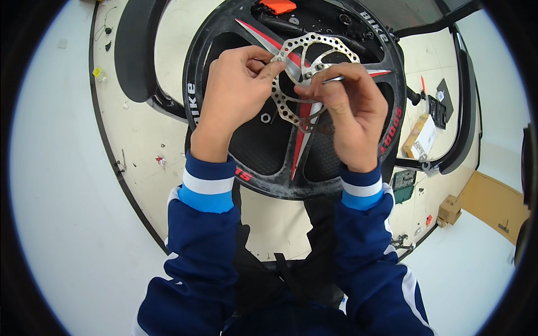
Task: The person assembles a bicycle wheel by attaching a brake disc to the hub using bolts and washers. They repeatedly insert and tighten bolts, adjust the disc position, and rotate the wheel to check alignment.
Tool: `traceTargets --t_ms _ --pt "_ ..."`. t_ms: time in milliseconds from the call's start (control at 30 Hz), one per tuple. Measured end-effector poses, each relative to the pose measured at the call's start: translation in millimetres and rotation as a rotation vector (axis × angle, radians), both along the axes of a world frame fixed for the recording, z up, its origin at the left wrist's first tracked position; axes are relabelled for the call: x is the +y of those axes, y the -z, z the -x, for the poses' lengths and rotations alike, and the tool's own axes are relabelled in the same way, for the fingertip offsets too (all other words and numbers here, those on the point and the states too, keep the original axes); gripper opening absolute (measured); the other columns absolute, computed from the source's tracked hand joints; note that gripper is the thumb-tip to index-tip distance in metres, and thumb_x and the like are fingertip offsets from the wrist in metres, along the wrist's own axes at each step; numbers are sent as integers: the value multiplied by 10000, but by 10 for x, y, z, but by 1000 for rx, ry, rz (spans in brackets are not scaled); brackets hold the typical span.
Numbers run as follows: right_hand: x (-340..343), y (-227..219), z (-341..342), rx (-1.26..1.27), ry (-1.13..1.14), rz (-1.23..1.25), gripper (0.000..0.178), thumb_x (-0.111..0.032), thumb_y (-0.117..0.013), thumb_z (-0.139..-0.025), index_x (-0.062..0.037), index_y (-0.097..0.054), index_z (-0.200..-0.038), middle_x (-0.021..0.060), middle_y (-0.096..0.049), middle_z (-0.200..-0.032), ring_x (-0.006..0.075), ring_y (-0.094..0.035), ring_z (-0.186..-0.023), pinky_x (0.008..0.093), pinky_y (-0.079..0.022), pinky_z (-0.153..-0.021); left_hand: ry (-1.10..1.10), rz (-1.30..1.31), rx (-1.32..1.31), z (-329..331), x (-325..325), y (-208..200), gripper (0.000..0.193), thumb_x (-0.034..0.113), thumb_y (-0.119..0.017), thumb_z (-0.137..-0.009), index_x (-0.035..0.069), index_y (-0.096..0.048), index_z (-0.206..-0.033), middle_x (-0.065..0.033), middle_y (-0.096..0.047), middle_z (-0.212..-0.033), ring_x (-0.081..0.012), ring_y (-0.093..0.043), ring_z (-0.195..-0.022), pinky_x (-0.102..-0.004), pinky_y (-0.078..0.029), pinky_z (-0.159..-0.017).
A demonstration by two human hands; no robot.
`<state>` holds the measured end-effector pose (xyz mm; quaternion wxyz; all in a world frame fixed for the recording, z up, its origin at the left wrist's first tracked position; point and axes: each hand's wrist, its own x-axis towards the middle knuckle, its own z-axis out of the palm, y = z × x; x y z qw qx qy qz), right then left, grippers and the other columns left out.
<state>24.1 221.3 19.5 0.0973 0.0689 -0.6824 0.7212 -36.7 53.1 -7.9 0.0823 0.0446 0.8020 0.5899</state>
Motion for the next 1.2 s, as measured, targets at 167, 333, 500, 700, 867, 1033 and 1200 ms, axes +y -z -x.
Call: traceTargets --t_ms 167,333,500,700,867,1033,1200 --pt "116 -75 96 18 -75 137 149 -88 -652 -965 34 -629 -1048 79 -637 -912 140 -648 -822 312 -592 -768 -35 134 29 -1 -17 -109 287 219 -788 -862 -37 -740 -982 -4 -635 -710 -39 -533 -635 -192 -417 -574" --pt "300 -168 317 206 -192 240 173 -135 -597 -1009 34 -630 -1026 85 -628 -896 145 -606 -794 321 -554 -764 -62 197 78 2 3 -144 283 235 -801 -842 -19 -754 -958 1 -637 -696 -44 -528 -615 -194 -420 -569" --pt "395 -297 332 9 -132 176 230 -173 -587 -1013 46 -653 -1043 55 -584 -756 136 -564 -694 284 -494 -666 -112 178 143 -11 28 -202 241 179 -796 -837 -19 -747 -965 -2 -622 -675 -45 -504 -594 -212 -408 -551" --pt "296 -371 306 -200 -254 267 229 -186 -632 -981 28 -667 -1054 59 -594 -752 136 -571 -665 279 -500 -631 106 -66 565 -31 142 -289 212 -12 -740 -793 19 -749 -1003 -36 -666 -841 -101 -573 -684 -227 -433 -613" --pt "225 -321 308 -136 -229 314 216 -152 -627 -976 29 -667 -1087 98 -659 -857 173 -654 -770 293 -546 -700 197 -41 570 -39 137 -256 162 -16 -714 -803 -14 -737 -963 -85 -678 -851 -166 -622 -689 -266 -474 -610" --pt "231 -279 330 -27 -78 -13 197 -71 -645 -953 51 -684 -1103 139 -719 -969 176 -701 -890 275 -563 -770 165 -32 533 -37 171 -181 138 -20 -697 -841 -29 -728 -976 -87 -692 -852 -172 -654 -737 -253 -491 -668" --pt "286 -241 315 44 52 -364 156 -46 -705 -906 54 -730 -1024 89 -747 -905 123 -706 -838 235 -545 -771 183 5 450 -21 208 -155 133 15 -705 -862 -34 -725 -984 -85 -700 -859 -160 -654 -749 -251 -493 -680"
